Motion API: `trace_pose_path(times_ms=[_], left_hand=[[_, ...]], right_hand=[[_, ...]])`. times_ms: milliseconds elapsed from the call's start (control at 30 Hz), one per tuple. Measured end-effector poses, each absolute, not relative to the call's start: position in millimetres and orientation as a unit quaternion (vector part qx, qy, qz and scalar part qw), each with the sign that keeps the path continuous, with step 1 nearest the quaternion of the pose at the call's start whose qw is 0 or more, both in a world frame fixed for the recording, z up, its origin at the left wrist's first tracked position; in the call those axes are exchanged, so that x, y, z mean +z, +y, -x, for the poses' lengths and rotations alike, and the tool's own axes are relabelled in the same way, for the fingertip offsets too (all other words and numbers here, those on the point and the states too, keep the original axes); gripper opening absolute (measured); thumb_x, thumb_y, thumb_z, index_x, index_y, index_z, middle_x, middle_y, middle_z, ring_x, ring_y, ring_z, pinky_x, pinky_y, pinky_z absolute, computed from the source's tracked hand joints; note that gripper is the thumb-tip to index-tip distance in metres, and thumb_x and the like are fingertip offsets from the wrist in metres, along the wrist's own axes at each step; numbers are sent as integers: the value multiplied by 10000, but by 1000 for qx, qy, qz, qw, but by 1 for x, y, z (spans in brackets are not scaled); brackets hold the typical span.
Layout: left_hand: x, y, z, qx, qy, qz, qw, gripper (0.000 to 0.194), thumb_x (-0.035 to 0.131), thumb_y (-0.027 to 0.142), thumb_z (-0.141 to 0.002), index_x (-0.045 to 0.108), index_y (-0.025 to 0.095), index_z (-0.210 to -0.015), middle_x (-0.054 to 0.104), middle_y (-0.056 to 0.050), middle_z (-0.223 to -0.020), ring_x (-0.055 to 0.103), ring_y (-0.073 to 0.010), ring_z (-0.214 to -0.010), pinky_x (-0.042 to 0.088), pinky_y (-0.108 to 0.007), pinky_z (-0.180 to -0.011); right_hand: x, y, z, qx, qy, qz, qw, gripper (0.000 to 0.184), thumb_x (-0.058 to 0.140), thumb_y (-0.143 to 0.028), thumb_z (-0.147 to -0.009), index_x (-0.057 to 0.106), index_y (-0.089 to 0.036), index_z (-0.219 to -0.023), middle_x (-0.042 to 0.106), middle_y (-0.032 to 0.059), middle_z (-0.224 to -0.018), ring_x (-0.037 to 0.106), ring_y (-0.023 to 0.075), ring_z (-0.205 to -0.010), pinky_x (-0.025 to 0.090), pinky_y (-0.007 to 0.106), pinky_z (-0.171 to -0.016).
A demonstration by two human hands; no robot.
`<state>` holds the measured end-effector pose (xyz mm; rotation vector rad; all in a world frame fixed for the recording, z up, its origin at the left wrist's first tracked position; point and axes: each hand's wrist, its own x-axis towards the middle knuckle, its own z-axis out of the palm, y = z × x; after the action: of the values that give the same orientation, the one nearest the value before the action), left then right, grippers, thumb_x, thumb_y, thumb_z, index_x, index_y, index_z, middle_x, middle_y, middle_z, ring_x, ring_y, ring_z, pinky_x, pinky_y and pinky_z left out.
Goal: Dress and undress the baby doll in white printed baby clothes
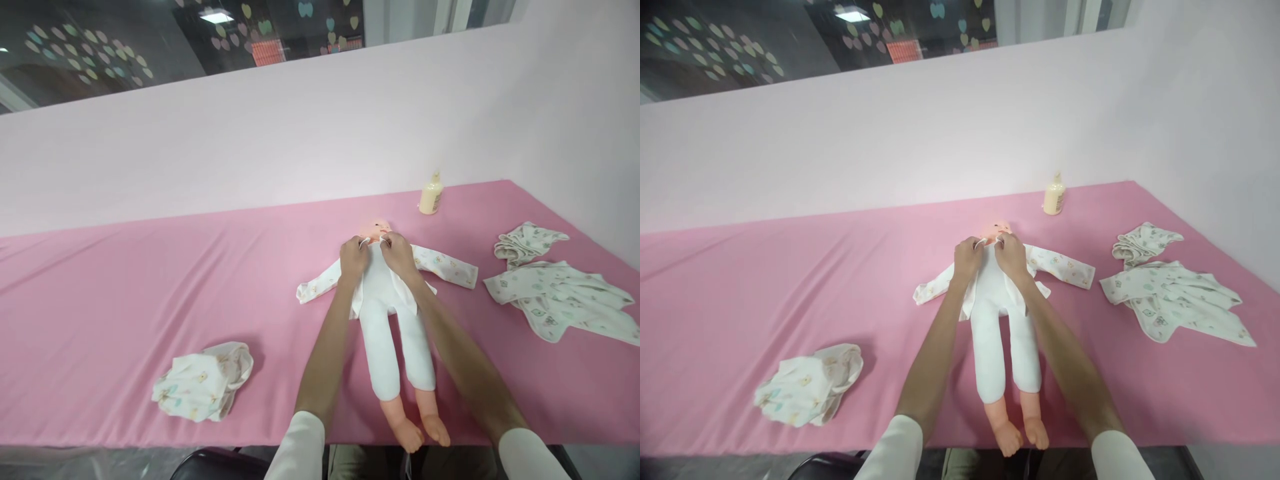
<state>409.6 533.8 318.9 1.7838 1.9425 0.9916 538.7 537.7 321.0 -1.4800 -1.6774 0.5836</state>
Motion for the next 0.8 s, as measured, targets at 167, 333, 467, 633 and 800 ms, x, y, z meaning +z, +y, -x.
trace_pose_path(times_ms=[167,333,467,633,800], left_hand=[[317,532,-418,435,654,-584,203,261,468,133,-873,708,163,-972,736,-67,-1052,644,-185,-974,434,-263,-879],[321,530,-419,424,640,-602,219,268,492,150,-873,738,175,-976,745,-54,-1048,646,-190,-980,442,-272,-919],[325,529,-413,392,626,-630,240,242,560,202,-866,757,169,-1002,749,-50,-1008,646,-183,-906,453,-262,-888],[326,529,-412,374,622,-646,239,237,565,269,-890,776,169,-925,752,-56,-916,641,-187,-844,454,-259,-829],[324,529,-410,348,614,-676,211,274,517,213,-891,770,200,-993,756,-44,-962,643,-187,-873,451,-267,-843]], right_hand=[[323,537,-538,254,-657,591,393,168,402,-134,-789,530,-218,-720,597,23,-725,541,200,-743,371,296,-715],[323,538,-539,266,-658,577,404,181,404,-160,-780,415,-227,-612,456,-15,-606,440,167,-634,316,278,-631],[321,539,-539,277,-643,575,423,178,411,-195,-789,414,-228,-614,437,-21,-609,420,161,-630,317,274,-621],[320,539,-539,283,-638,570,433,142,408,-218,-784,478,-224,-661,513,-3,-651,464,173,-660,350,277,-653],[319,539,-539,294,-629,571,439,122,411,-201,-762,487,-221,-669,523,-8,-652,473,175,-664,357,284,-667]])
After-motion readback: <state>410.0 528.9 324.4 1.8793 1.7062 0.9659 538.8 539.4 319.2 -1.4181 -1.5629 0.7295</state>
